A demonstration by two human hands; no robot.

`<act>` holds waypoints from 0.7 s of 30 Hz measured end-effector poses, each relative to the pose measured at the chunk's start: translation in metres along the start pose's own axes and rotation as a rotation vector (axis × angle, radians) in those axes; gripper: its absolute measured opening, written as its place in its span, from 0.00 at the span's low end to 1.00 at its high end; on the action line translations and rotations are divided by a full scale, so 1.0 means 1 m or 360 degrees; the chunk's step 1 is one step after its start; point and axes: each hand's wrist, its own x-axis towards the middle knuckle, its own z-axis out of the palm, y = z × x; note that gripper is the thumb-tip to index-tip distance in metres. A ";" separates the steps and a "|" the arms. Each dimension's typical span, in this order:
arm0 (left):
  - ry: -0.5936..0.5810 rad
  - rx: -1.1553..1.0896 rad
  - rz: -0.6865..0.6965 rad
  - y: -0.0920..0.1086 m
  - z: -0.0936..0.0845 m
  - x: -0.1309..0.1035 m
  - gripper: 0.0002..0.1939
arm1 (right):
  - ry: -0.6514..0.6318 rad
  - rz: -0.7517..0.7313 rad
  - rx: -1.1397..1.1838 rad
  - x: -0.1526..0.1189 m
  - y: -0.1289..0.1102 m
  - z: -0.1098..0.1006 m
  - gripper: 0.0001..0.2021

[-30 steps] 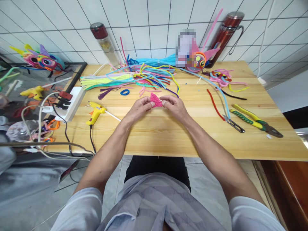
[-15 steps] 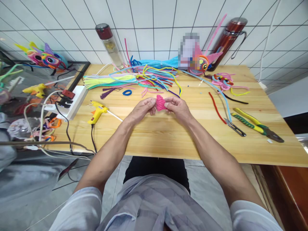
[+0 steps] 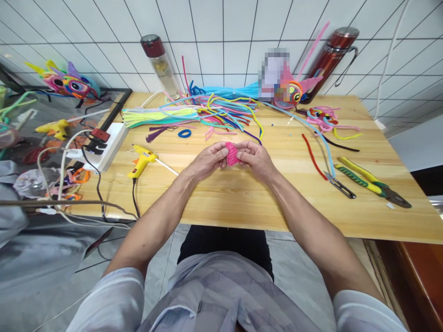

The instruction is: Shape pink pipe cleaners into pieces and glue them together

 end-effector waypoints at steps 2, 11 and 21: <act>-0.0012 0.0003 0.0005 0.000 -0.001 0.000 0.31 | -0.0002 0.0002 -0.0017 -0.001 -0.001 0.001 0.19; 0.0060 0.0016 0.0060 -0.001 -0.006 0.003 0.32 | 0.0143 -0.0108 -0.0250 0.001 0.002 -0.001 0.13; 0.0505 0.0957 0.0348 -0.028 -0.013 0.013 0.16 | 0.0340 -0.0309 -0.1034 0.005 0.023 -0.004 0.04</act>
